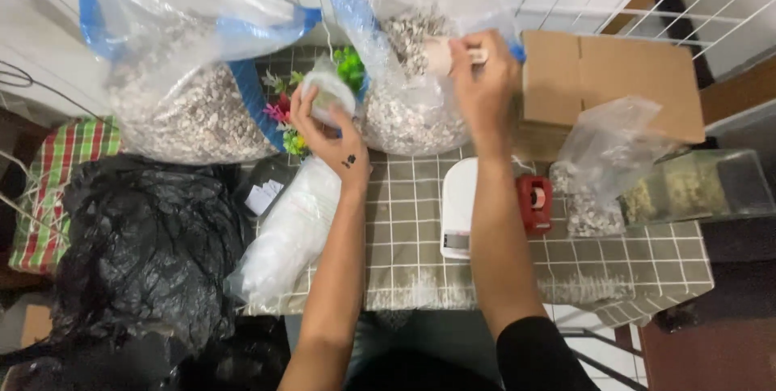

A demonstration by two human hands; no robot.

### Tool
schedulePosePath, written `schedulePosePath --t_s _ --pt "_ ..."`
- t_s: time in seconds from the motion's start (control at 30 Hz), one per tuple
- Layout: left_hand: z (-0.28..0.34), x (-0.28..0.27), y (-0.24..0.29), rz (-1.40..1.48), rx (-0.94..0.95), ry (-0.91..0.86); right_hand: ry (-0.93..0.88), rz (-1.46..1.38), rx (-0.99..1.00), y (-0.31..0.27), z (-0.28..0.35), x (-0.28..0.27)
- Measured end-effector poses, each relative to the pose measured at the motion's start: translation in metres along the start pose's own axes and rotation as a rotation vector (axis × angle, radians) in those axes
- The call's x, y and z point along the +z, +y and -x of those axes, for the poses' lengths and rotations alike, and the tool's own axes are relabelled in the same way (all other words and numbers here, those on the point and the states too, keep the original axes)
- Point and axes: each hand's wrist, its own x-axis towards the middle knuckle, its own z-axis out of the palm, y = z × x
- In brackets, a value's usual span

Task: Packaging and weighing aquarium gravel into small plastic bags using a scoop and a digital scale

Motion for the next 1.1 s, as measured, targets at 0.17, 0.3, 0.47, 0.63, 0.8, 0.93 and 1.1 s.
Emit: schedulePosePath --t_s 0.17,0.3,0.47,0.63,0.8,0.93,1.1 --pt "0.007 0.005 -0.019 0.020 -0.008 -0.062 0.005 -0.390 0.026 0.023 -0.012 0.003" --pt "0.018 0.009 -0.027 0.096 -0.061 -0.148 0.044 -0.531 0.164 0.008 -0.009 0.015" --pt "0.030 0.008 -0.007 0.082 -0.123 -0.098 0.103 -0.655 0.261 0.041 0.000 0.059" --pt "0.031 0.008 -0.003 0.147 -0.034 -0.137 0.075 -0.787 0.393 0.045 0.001 0.061" --pt "0.028 0.008 -0.009 0.065 0.068 -0.062 0.214 -0.975 0.518 0.062 -0.011 0.070" --pt "0.021 0.008 -0.020 0.075 0.075 -0.025 0.258 -1.107 0.517 0.085 -0.018 0.078" --pt "0.031 0.009 -0.040 0.266 0.095 -0.065 0.486 -1.075 0.557 0.113 -0.023 0.064"
